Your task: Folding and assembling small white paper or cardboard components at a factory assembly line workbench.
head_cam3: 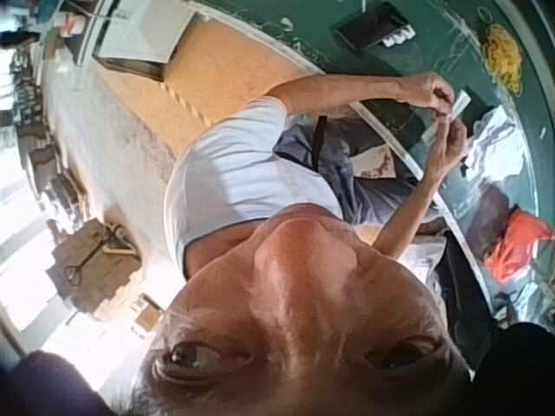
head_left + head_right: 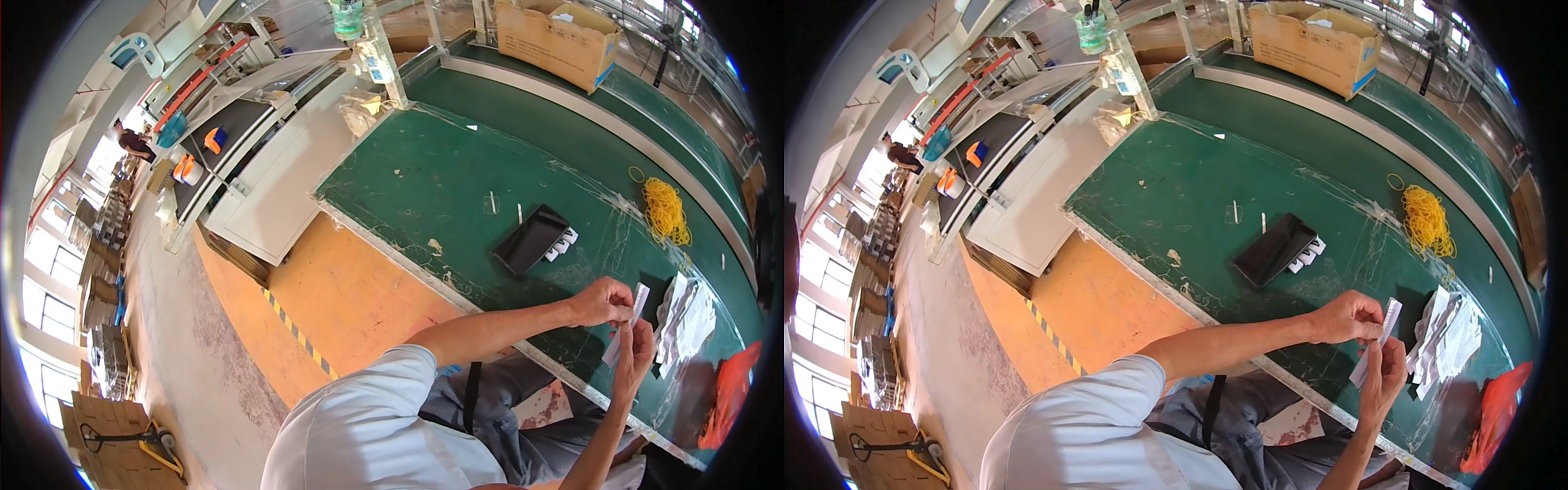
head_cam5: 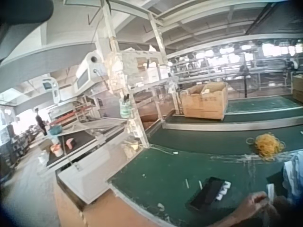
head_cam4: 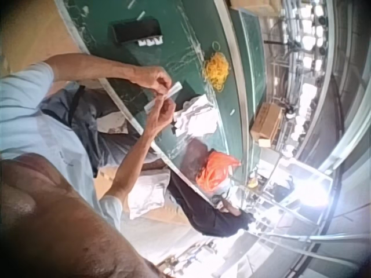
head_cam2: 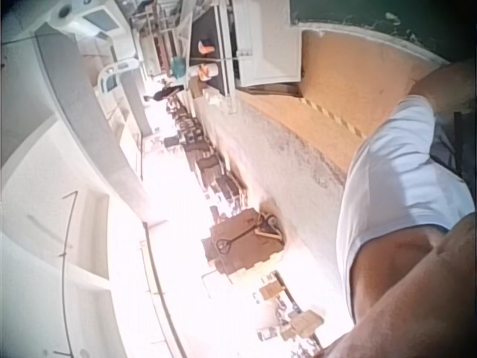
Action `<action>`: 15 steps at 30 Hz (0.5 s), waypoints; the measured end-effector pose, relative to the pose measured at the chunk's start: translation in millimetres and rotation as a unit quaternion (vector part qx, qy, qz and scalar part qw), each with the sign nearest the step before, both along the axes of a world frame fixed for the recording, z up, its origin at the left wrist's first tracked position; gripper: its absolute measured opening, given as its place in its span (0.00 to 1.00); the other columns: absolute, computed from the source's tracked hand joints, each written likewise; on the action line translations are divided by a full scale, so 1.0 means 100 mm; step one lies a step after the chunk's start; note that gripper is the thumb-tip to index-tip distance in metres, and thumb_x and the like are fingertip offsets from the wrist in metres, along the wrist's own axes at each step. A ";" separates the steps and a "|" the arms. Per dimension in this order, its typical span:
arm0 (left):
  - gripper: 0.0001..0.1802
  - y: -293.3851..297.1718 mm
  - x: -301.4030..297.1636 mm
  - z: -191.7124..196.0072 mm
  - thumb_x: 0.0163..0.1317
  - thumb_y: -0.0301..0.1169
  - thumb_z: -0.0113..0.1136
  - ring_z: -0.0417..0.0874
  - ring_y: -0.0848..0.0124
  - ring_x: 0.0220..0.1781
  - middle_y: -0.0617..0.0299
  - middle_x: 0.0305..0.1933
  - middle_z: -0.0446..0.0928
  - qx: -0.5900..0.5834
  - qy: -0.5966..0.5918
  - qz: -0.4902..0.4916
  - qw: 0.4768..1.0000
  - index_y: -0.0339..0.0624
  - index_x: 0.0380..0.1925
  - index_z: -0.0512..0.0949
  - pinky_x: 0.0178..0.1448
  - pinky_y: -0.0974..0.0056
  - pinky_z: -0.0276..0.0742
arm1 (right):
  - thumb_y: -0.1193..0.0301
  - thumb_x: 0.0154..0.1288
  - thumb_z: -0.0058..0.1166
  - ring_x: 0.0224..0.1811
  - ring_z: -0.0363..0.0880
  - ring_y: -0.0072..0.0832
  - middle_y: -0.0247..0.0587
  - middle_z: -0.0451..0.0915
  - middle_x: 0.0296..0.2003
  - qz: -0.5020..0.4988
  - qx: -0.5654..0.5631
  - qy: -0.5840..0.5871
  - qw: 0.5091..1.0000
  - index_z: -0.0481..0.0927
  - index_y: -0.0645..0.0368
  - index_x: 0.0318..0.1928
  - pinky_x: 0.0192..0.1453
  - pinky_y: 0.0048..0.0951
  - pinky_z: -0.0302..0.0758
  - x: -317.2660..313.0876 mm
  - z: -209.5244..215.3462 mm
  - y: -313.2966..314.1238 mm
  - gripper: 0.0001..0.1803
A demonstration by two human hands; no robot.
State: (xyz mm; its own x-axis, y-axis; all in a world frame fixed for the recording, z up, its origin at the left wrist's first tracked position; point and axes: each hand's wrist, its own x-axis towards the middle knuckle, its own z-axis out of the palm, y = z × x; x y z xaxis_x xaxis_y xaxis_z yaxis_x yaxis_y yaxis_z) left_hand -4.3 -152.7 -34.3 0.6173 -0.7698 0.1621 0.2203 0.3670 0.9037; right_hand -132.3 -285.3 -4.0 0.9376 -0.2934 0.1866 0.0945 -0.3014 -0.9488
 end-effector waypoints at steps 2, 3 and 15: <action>0.04 0.02 0.01 0.01 0.68 0.24 0.67 0.85 0.76 0.30 0.61 0.30 0.85 0.019 -0.031 0.010 0.999 0.33 0.36 0.83 0.35 0.69 0.80 | 0.64 0.82 0.55 0.39 0.78 0.15 0.30 0.83 0.38 0.003 0.002 0.001 1.000 0.80 0.62 0.49 0.46 0.20 0.71 0.00 0.05 0.05 0.12; 0.04 0.04 0.01 0.01 0.68 0.24 0.67 0.85 0.76 0.30 0.61 0.30 0.85 0.019 -0.033 0.013 0.999 0.33 0.36 0.83 0.35 0.69 0.80 | 0.64 0.82 0.55 0.38 0.77 0.14 0.30 0.83 0.37 0.004 0.005 0.002 1.000 0.80 0.62 0.48 0.45 0.19 0.70 0.00 0.06 0.07 0.12; 0.04 0.58 -0.37 -0.01 0.63 0.23 0.66 0.83 0.76 0.27 0.60 0.27 0.85 0.025 -0.093 0.068 0.993 0.36 0.29 0.84 0.32 0.68 0.79 | 0.66 0.78 0.57 0.33 0.70 0.13 0.25 0.78 0.33 0.127 -0.023 0.002 0.992 0.79 0.59 0.43 0.37 0.19 0.65 -0.10 0.01 0.14 0.09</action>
